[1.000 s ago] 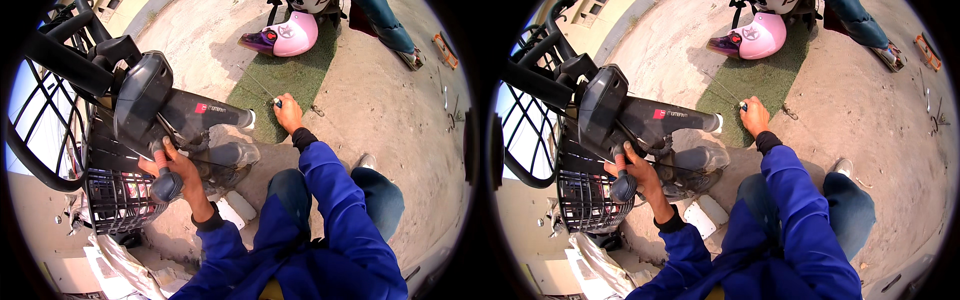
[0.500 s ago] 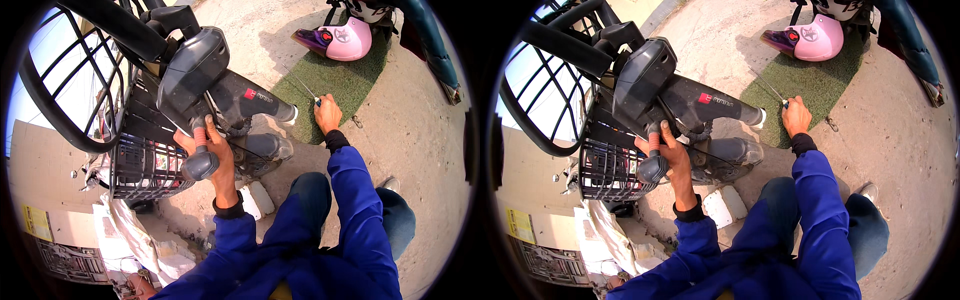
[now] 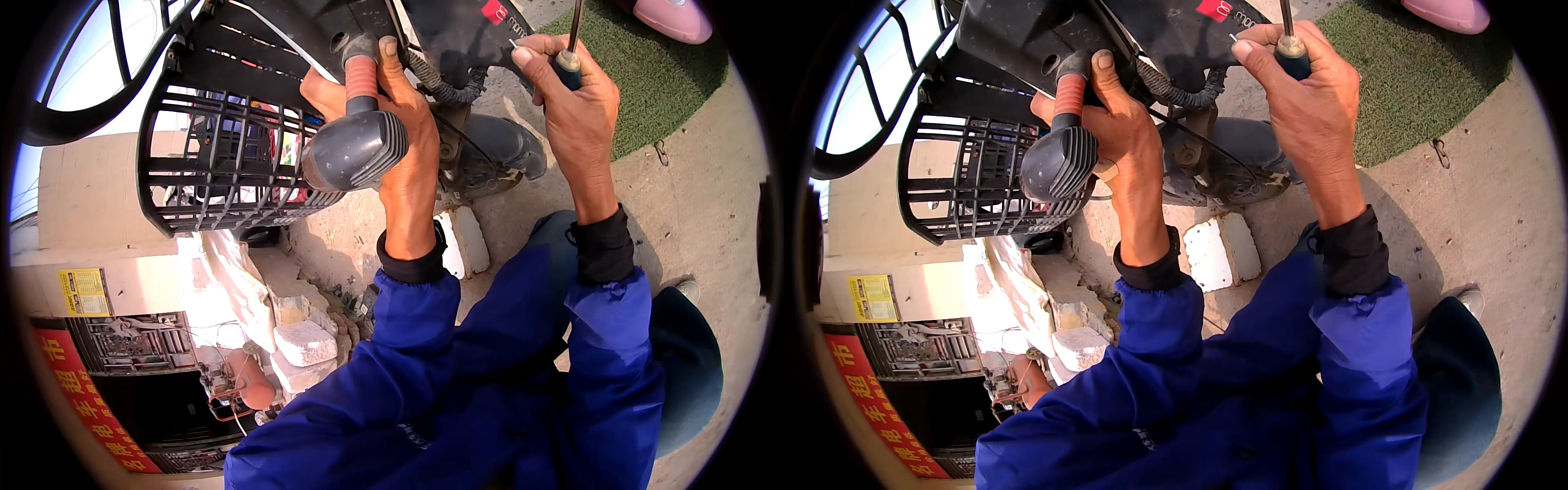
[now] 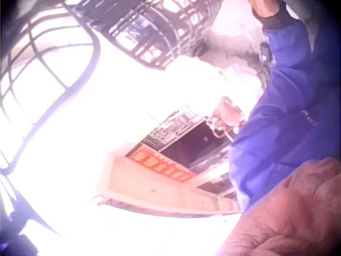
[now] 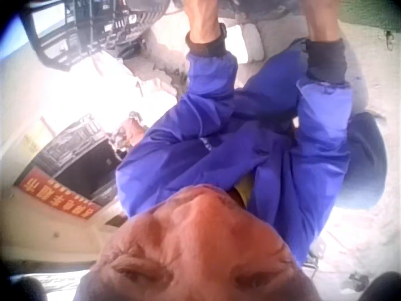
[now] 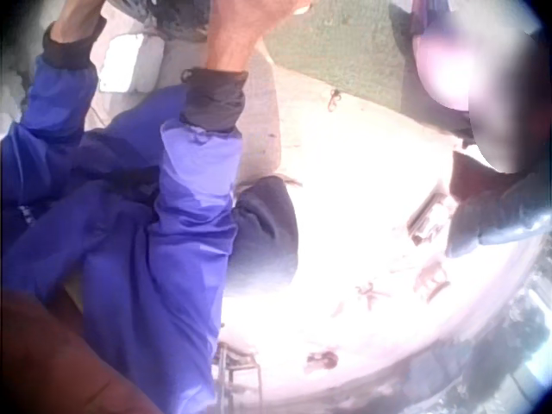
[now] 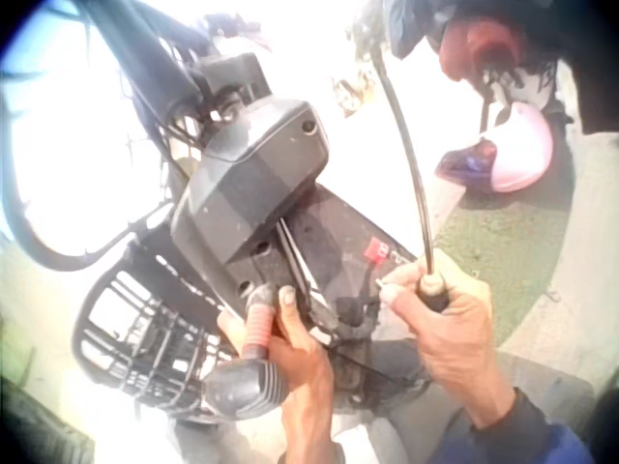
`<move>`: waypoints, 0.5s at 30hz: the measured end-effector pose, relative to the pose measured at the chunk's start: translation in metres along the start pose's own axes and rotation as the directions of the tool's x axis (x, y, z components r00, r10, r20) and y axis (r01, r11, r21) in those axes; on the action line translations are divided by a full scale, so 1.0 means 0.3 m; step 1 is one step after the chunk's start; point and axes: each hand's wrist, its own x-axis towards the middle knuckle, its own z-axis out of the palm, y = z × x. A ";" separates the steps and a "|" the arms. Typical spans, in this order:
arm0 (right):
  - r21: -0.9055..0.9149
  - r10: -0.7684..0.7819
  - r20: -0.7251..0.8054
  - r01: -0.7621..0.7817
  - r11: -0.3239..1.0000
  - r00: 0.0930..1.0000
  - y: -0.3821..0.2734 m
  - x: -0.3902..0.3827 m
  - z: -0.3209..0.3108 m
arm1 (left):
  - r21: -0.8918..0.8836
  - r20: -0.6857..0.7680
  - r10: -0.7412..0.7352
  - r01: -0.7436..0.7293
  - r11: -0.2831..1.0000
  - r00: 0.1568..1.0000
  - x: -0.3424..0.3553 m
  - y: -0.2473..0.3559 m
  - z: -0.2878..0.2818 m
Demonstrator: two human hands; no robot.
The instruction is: The person uses a screwdriver to tighten screws on the handlebar stem of a bicycle. They repeatedly adjust the position of the handlebars and tighten the fasteners to secure the assembly.
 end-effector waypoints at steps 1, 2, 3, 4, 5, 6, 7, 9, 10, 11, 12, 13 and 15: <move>0.007 -0.143 0.000 0.143 0.990 0.990 -0.018 0.002 0.034 | 0.008 -0.032 0.050 -0.050 0.999 0.998 0.001 -0.015 0.020; 0.051 -0.116 0.018 0.115 0.992 0.993 -0.053 -0.008 0.075 | 0.020 -0.066 0.096 -0.095 0.995 0.993 0.002 -0.036 0.039; 0.094 -0.089 0.037 0.086 0.992 0.995 -0.097 -0.026 0.111 | 0.033 -0.099 0.142 -0.140 0.990 0.985 -0.002 -0.053 0.051; 0.143 -0.063 0.065 0.053 0.988 0.996 -0.135 -0.034 0.129 | 0.035 -0.119 0.136 -0.133 0.991 0.984 0.004 -0.048 0.044; 0.122 -0.209 0.178 0.190 0.974 0.961 -0.148 -0.024 0.126 | -0.020 -0.132 0.088 -0.091 0.996 0.987 0.000 -0.049 0.046; 0.117 -0.345 0.291 0.324 0.939 0.893 -0.161 -0.009 0.119 | -0.076 -0.143 0.038 -0.049 0.996 0.989 -0.004 -0.052 0.049; 0.148 -0.284 0.271 0.251 0.957 0.920 -0.196 0.003 0.132 | -0.155 -0.151 -0.011 -0.013 0.988 0.988 -0.004 -0.044 0.077; 0.246 -0.141 0.248 0.079 0.966 0.958 -0.273 0.012 0.188 | -0.097 -0.133 0.077 -0.090 0.991 0.988 -0.005 -0.074 0.081; 0.345 -0.154 0.221 0.071 0.936 0.963 -0.243 0.007 0.257 | -0.120 -0.089 0.100 -0.110 0.987 0.991 -0.003 -0.073 0.055; 0.348 -0.174 0.229 0.086 0.934 0.958 -0.240 -0.002 0.265 | -0.095 -0.056 0.128 -0.133 0.987 0.990 0.000 -0.074 0.025; 0.351 -0.192 0.235 0.102 0.931 0.953 -0.243 -0.013 0.276 | -0.071 -0.020 0.156 -0.157 0.985 0.988 0.001 -0.075 -0.006; 0.334 -0.218 0.226 0.135 0.933 0.949 -0.250 -0.004 0.272 | -0.080 0.013 0.184 -0.182 0.980 0.983 0.000 -0.062 -0.002; 0.398 -0.146 0.289 0.020 0.917 0.946 -0.262 0.025 0.256 | -0.109 -0.011 0.192 -0.192 0.975 0.981 -0.006 -0.042 0.034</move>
